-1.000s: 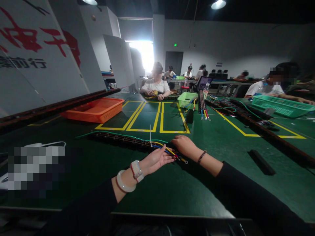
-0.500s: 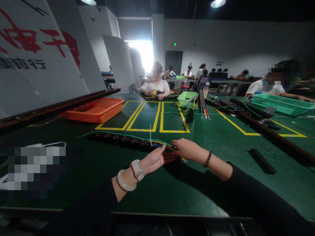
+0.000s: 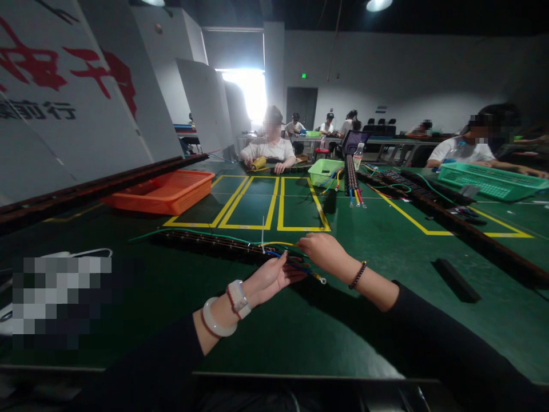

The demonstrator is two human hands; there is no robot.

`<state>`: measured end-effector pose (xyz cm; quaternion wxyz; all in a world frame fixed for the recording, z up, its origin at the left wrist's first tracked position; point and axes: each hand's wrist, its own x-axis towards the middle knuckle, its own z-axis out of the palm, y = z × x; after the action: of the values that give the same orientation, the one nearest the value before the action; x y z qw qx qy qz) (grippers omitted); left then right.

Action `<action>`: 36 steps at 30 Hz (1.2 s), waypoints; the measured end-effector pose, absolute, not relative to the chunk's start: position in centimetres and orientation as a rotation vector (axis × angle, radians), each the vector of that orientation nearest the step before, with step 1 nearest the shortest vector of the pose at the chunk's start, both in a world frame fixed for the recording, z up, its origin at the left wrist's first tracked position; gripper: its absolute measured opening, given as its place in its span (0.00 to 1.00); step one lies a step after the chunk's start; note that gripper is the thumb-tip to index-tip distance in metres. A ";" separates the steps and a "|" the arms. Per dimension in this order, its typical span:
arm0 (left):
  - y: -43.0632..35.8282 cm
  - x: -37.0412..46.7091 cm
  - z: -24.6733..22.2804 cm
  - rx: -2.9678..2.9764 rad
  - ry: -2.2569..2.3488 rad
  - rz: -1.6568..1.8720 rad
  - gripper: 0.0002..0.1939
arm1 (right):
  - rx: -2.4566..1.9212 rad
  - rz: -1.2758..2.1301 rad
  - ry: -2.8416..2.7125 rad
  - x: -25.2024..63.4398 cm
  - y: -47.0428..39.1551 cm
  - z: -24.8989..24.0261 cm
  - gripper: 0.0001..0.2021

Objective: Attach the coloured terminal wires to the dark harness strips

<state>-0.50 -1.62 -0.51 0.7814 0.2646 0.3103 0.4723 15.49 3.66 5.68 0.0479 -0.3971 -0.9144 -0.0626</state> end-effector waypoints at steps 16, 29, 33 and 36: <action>-2.2 -0.2 0.9 0.542 0.777 1.003 0.12 | -1.138 0.023 -2.919 16.1 4.0 5.7 0.12; -2.3 -0.1 1.1 0.559 0.749 0.988 0.12 | -1.317 0.262 -2.960 16.2 2.5 6.8 0.13; -2.4 -0.1 1.3 0.561 0.726 0.982 0.13 | -1.284 0.350 -2.943 16.0 2.5 7.0 0.10; -2.4 -0.1 1.4 0.551 0.751 0.989 0.14 | -1.297 0.410 -2.920 16.2 2.7 7.2 0.10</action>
<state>-0.07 -2.41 1.36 0.7781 0.2547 0.3471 0.4574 16.19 2.72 7.24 -0.0400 -0.4024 -0.9057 0.1272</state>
